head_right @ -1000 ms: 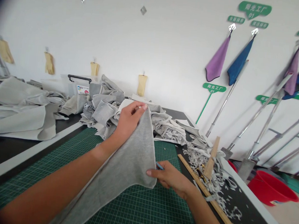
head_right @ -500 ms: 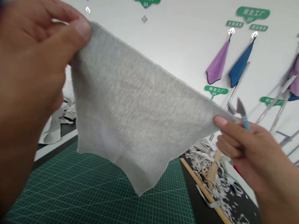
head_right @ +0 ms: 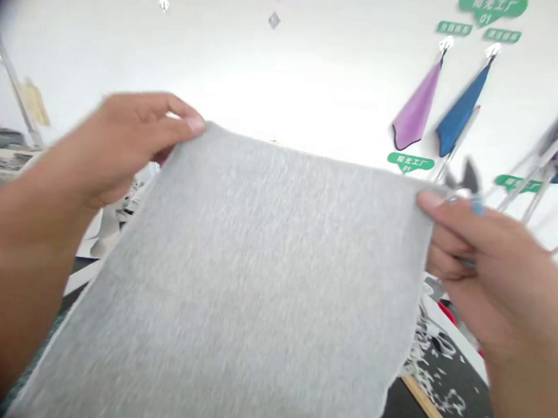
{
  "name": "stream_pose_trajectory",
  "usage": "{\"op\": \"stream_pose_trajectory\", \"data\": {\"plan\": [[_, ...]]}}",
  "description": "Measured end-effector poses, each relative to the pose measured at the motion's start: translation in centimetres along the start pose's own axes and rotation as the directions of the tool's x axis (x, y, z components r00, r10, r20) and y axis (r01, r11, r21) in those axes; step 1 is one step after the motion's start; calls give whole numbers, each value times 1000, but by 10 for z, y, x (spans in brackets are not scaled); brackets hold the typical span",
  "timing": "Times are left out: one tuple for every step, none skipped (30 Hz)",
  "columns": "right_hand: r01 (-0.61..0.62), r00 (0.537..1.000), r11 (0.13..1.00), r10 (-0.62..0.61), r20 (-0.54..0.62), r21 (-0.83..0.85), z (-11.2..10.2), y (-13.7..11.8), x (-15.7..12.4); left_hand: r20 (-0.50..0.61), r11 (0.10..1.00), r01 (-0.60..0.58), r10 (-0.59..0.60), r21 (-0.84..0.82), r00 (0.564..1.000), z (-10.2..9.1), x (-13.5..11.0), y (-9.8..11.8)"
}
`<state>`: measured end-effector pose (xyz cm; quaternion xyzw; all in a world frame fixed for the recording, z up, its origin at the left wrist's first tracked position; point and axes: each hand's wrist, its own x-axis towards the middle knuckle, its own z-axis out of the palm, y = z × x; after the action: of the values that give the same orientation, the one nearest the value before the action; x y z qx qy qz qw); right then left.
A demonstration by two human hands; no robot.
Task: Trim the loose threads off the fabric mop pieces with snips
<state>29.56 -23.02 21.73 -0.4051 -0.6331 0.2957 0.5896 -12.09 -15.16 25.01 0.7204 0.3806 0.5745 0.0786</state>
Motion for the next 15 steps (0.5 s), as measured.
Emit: {"op": "stream_pose_trajectory", "data": {"plan": [[-108, 993, 994, 107, -49, -13, 16, 15, 4, 46, 999, 53, -54, 11, 998, 10, 0, -18], [-204, 977, 979, 202, -65, -20, 30, 33, 7, 113, 993, 112, -114, 19, 987, 21, -1, -38], [-290, 956, 956, 289, -49, -28, 40, 54, 9, 198, 985, 171, -173, 26, 965, 33, -4, -59], [-354, 935, 935, 353, -34, -34, 48, 78, 10, 281, 976, 213, -218, 48, 934, 44, -8, -80], [-397, 917, 917, 396, -39, -36, 53, 103, 10, 341, 970, 231, -245, 81, 908, 56, -14, -100], [-437, 899, 898, 437, -28, -39, 56, 130, 8, 404, 964, 227, -264, 139, 876, 67, -21, -119], [-476, 879, 878, 476, -13, -36, 59, 157, 5, 442, 956, 196, -277, 220, 853, 78, -29, -136], [-519, 855, 854, 519, -17, -44, 60, 183, 1, 467, 939, 156, -292, 308, 835, 88, -38, -149], [-553, 833, 831, 551, -37, -62, 62, 206, -3, 478, 916, 126, -312, 381, 821, 99, -46, -160], [-585, 811, 807, 580, -79, -80, 64, 227, -8, 487, 902, 113, -327, 417, 810, 110, -55, -167], [-618, 786, 778, 611, -98, -112, 66, 243, -12, 508, 904, 105, -326, 415, 797, 121, -62, -172], [-621, 784, 775, 612, -108, -113, 68, 255, -16, 541, 921, 101, -307, 377, 783, 133, -69, -173], [-619, 785, 777, 608, -118, -115, 69, 264, -19, 582, 944, 96, -272, 315, 766, 146, -76, -172], [-609, 793, 785, 597, -121, -113, 69, 268, -21, 624, 968, 90, -221, 235, 750, 160, -81, -170], [-592, 805, 799, 580, -123, -105, 69, 270, -23, 652, 984, 87, -167, 154, 739, 175, -86, -166]]}}
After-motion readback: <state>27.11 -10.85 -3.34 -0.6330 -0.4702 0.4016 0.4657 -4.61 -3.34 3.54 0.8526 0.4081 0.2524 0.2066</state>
